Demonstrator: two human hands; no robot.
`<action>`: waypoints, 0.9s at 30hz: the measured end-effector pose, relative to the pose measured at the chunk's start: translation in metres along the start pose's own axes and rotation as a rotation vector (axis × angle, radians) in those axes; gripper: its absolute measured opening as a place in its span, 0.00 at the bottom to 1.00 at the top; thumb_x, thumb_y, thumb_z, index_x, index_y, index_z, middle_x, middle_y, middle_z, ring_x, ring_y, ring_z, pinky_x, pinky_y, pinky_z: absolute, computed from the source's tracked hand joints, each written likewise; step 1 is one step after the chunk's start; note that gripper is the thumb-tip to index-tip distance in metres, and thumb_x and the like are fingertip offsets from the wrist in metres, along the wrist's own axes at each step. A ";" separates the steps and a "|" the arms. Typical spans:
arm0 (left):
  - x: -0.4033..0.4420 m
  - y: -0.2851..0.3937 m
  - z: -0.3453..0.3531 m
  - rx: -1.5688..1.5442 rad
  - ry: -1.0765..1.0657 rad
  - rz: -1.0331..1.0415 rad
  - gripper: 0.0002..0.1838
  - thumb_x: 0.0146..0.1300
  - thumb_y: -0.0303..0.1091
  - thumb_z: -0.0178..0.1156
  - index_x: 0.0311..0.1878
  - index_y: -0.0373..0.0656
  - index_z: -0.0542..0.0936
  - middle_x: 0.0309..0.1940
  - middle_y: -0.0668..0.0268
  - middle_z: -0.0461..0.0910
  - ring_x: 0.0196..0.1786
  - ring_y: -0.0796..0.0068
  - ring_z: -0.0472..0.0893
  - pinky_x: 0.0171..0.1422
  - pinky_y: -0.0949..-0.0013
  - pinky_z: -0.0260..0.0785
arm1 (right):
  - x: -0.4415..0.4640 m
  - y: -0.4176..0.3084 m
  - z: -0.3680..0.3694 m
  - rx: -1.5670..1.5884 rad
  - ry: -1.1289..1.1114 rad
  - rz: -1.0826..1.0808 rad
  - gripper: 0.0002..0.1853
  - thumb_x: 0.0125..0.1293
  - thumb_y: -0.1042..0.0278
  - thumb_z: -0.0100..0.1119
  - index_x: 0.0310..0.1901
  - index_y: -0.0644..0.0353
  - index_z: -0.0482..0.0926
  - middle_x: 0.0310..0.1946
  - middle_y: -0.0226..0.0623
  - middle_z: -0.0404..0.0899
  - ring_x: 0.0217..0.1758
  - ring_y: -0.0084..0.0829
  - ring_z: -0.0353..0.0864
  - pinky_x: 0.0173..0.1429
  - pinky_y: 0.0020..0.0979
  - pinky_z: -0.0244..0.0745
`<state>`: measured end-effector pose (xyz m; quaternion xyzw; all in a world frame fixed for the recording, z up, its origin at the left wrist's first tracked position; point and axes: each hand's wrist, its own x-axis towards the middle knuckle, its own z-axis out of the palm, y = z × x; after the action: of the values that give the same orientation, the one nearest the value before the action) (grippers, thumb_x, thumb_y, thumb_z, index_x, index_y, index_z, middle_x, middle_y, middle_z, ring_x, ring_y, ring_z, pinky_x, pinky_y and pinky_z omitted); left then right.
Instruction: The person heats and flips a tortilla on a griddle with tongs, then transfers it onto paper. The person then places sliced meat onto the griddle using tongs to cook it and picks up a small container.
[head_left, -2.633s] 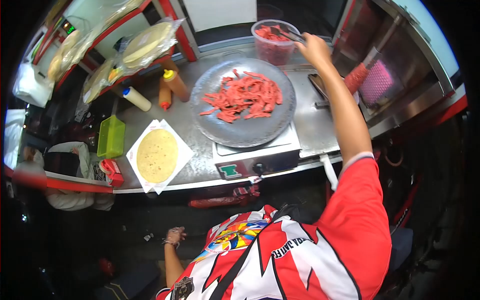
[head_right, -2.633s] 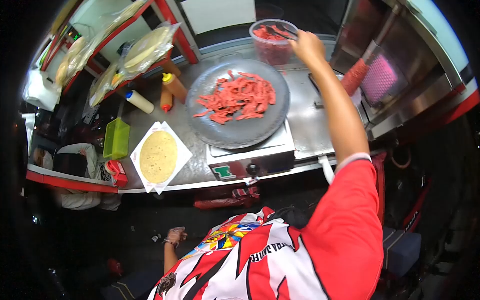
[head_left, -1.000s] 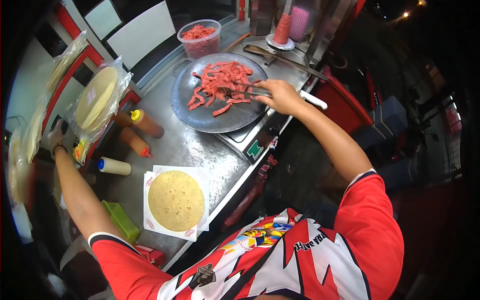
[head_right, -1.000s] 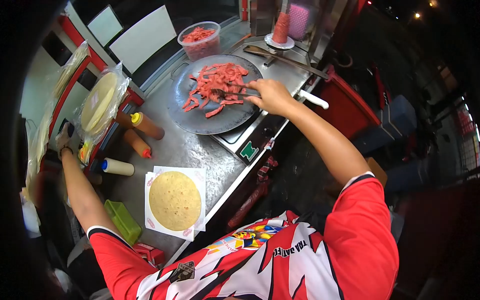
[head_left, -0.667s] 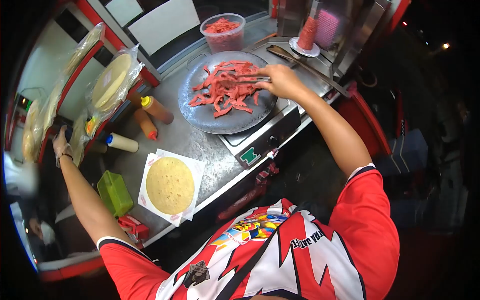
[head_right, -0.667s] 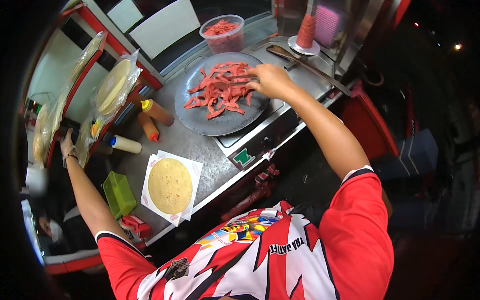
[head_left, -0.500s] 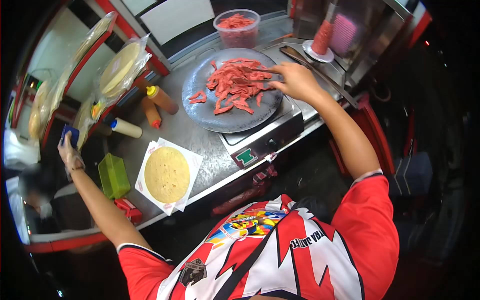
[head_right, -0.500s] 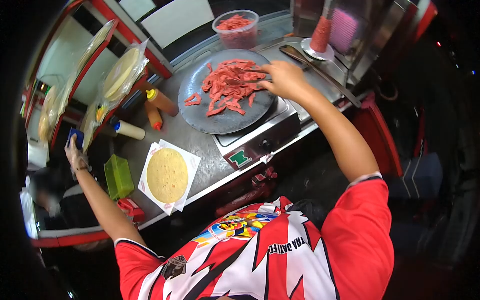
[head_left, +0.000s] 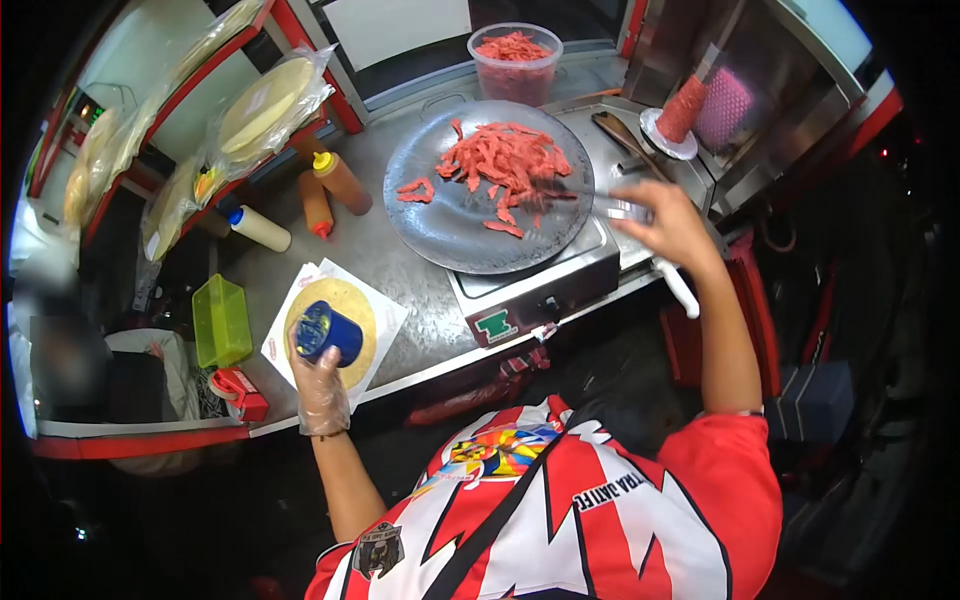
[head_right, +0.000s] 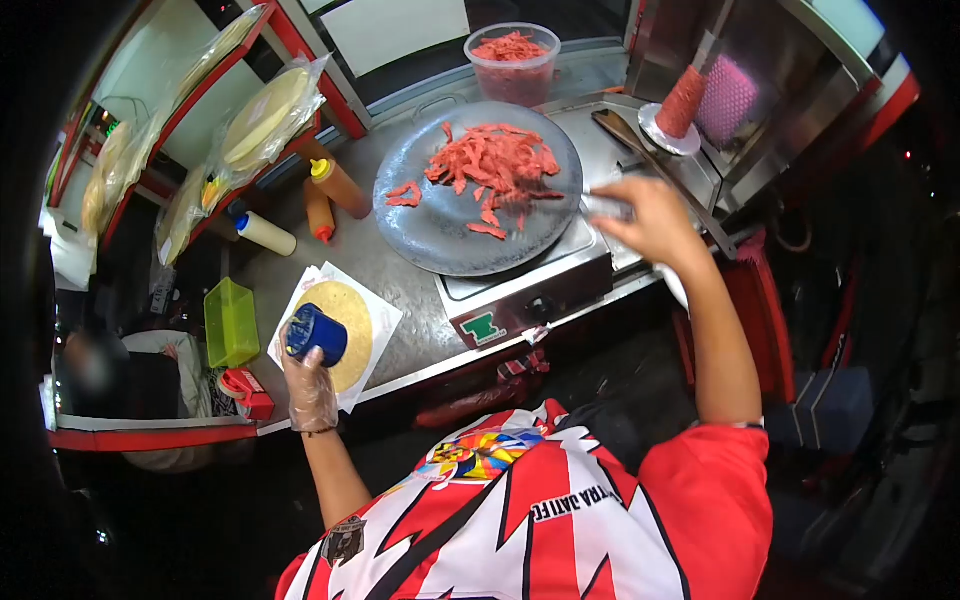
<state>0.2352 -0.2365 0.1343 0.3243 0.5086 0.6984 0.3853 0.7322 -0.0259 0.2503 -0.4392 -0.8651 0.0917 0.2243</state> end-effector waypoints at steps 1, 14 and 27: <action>0.001 0.003 0.001 -0.074 -0.055 -0.053 0.43 0.55 0.23 0.75 0.74 0.39 0.68 0.64 0.63 0.77 0.65 0.68 0.79 0.74 0.62 0.73 | -0.002 -0.010 0.010 0.049 -0.029 0.012 0.24 0.63 0.54 0.76 0.56 0.59 0.89 0.45 0.47 0.89 0.47 0.51 0.89 0.56 0.43 0.82; 0.027 0.006 0.020 0.040 -0.411 0.011 0.51 0.48 0.30 0.84 0.75 0.42 0.66 0.64 0.64 0.77 0.67 0.70 0.78 0.77 0.63 0.70 | 0.083 -0.029 0.061 -0.195 0.050 0.025 0.20 0.63 0.54 0.76 0.54 0.54 0.91 0.48 0.50 0.90 0.51 0.54 0.88 0.58 0.49 0.81; 0.042 0.032 0.033 0.518 -0.440 0.493 0.49 0.39 0.28 0.82 0.71 0.44 0.72 0.67 0.55 0.80 0.69 0.53 0.82 0.75 0.57 0.72 | 0.051 -0.061 -0.028 -0.235 0.020 0.141 0.26 0.64 0.60 0.77 0.61 0.60 0.84 0.46 0.49 0.86 0.46 0.46 0.88 0.53 0.41 0.81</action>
<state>0.2359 -0.1903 0.1766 0.6640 0.4800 0.5328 0.2116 0.6756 -0.0227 0.3123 -0.5229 -0.8347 0.0011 0.1729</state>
